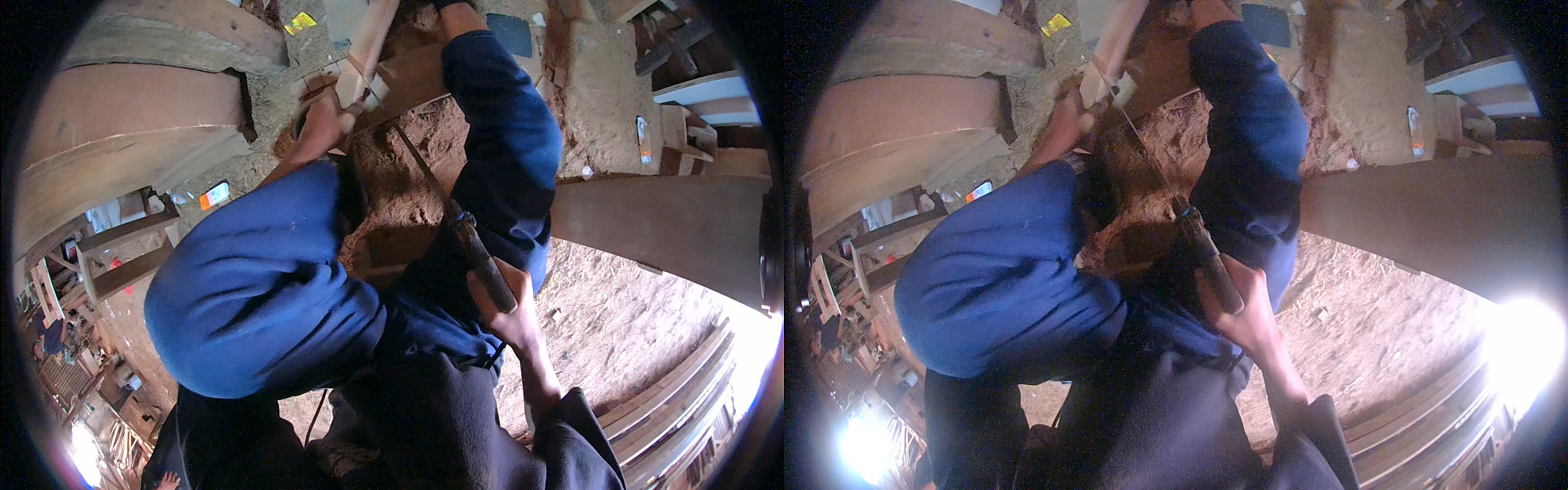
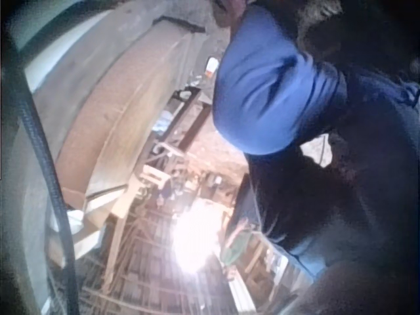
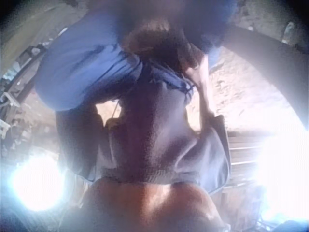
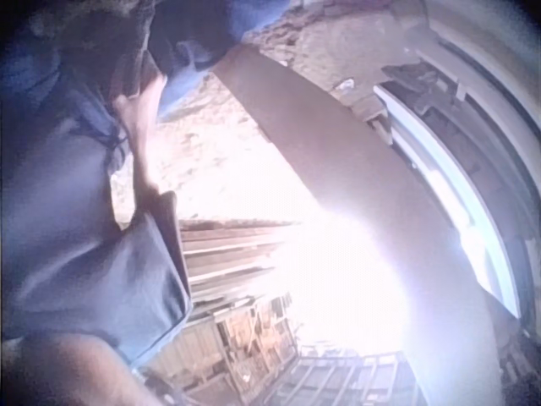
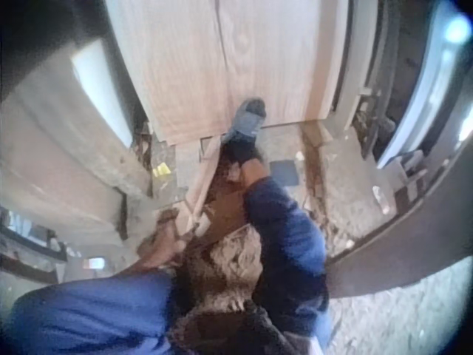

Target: The person uses a hand saw to cut a piece of wood while sitting on the floor. The wood is held steady with the left hand and sawed with the right hand, producing sawdust.

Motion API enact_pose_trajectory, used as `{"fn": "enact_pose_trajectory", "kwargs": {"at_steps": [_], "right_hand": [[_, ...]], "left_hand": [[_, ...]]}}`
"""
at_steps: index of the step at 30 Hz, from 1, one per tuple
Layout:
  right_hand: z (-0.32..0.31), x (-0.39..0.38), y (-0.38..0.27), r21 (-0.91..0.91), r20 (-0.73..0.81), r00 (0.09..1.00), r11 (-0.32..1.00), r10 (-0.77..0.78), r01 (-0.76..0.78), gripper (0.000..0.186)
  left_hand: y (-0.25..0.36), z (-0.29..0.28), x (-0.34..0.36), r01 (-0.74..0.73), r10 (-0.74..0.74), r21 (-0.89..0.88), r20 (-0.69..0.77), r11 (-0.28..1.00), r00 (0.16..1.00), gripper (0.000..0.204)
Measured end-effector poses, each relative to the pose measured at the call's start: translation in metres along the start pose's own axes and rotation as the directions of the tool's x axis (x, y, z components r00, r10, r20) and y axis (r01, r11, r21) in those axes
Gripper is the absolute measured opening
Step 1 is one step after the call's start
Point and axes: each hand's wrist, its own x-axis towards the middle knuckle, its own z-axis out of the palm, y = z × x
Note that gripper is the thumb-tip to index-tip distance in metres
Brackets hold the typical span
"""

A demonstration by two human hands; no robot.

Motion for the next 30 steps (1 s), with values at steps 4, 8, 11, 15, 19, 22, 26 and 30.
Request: {"fn": "enact_pose_trajectory", "kwargs": {"at_steps": [4, 8, 11, 15, 19, 22, 26, 30], "right_hand": [[0.004, 0.008, -0.003, 0.040, -0.017, 0.999, 0.999, -0.033, 0.033, 0.016], [0.004, 0.015, 0.007, 0.005, 0.001, 1.000, 1.000, -0.018, 0.018, 0.015], [0.011, 0.021, 0.014, 0.030, 0.006, 1.000, 0.999, -0.025, 0.025, 0.014], [0.013, 0.023, 0.017, 0.082, 0.007, 0.999, 0.996, -0.041, 0.041, 0.012], [-0.001, -0.008, -0.001, 0.013, 0.032, 0.999, 1.000, -0.010, 0.009, 0.008], [0.007, 0.005, -0.011, 0.026, 0.072, 0.996, 0.999, 0.042, -0.044, 0.009], [0.014, 0.028, -0.002, 0.052, -0.074, 0.986, 0.987, -0.148, 0.152, 0.010], [-0.001, 0.009, -0.021, 0.006, 0.042, 0.999, 1.000, -0.008, 0.008, 0.010]], "left_hand": [[0.030, -0.017, -0.011, -0.016, 0.018, 0.164, -0.014, 0.986, 1.000, 0.047], [0.013, -0.017, -0.011, -0.059, 0.066, 0.235, -0.023, 0.970, 0.998, 0.043], [0.031, -0.022, -0.010, -0.024, 0.018, 0.144, 0.040, 0.989, 0.999, 0.041], [0.019, -0.017, -0.007, -0.068, 0.069, -0.030, 0.027, 0.997, 0.997, 0.036], [0.029, -0.028, -0.013, -0.032, 0.029, 0.063, 0.037, 0.998, 0.999, 0.034], [0.005, -0.024, -0.012, 0.043, -0.042, 0.051, -0.025, 0.998, 0.999, 0.038], [-0.002, -0.011, -0.001, -0.026, 0.025, 0.034, 0.032, 0.999, 0.999, 0.045], [0.003, -0.015, -0.004, -0.003, 0.000, 0.124, 0.022, 0.992, 1.000, 0.046]]}}
